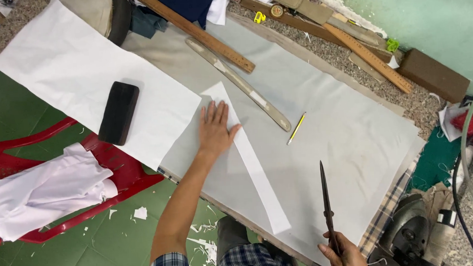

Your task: The person measures and marks a white shirt sleeve with a ruler and chalk, then irons a white fabric strip. They trace a curved pattern onto the strip using a French curve and pencil, then cut the strip along the marked line with scissors.

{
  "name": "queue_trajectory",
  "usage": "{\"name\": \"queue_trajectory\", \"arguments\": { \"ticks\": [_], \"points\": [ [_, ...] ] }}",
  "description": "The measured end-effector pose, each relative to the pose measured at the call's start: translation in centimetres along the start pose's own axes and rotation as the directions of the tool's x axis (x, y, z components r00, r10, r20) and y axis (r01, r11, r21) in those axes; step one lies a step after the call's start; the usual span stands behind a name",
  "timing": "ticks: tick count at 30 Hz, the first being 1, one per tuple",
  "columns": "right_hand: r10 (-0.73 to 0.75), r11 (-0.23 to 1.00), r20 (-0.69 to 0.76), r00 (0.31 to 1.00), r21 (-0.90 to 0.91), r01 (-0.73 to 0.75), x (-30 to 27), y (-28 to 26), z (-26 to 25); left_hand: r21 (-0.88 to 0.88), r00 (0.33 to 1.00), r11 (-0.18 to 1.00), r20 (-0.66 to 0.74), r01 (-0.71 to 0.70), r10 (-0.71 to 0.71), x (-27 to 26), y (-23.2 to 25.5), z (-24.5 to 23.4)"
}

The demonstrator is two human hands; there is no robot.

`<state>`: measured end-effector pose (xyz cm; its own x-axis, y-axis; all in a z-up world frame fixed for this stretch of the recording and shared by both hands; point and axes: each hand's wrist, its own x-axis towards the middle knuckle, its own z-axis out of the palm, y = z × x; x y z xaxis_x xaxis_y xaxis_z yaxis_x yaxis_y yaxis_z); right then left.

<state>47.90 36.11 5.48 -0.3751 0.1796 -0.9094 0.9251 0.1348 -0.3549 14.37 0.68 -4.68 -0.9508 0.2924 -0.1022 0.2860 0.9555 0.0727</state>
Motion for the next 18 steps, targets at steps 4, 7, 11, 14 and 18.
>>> {"name": "queue_trajectory", "arguments": {
  "ticks": [4,7,11,14,18],
  "points": [
    [-0.035,0.995,0.038,0.999,-0.088,0.038,0.7,-1.7,1.3,0.185,0.994,0.982,0.096,0.037,-0.055,6.2,-6.1,-2.4],
    [-0.053,0.982,0.135,0.989,-0.172,0.076,1.7,-2.1,1.2,0.215,0.999,0.976,0.035,0.017,-0.025,4.5,-5.4,-1.4],
    [-0.114,0.965,0.206,0.972,-0.209,0.158,1.6,-0.5,0.7,0.079,0.985,0.990,-0.118,-0.119,0.128,-6.2,2.3,0.9],
    [-0.126,0.929,0.258,0.958,-0.307,0.204,1.0,1.9,-0.1,0.012,0.980,0.992,0.156,-0.130,0.126,-16.2,9.9,-0.8],
    [-0.130,0.967,0.483,0.866,-0.132,0.219,0.3,7.5,-1.9,-0.335,0.954,0.895,-0.156,-0.294,0.255,-27.2,15.1,0.8]
  ]
}}
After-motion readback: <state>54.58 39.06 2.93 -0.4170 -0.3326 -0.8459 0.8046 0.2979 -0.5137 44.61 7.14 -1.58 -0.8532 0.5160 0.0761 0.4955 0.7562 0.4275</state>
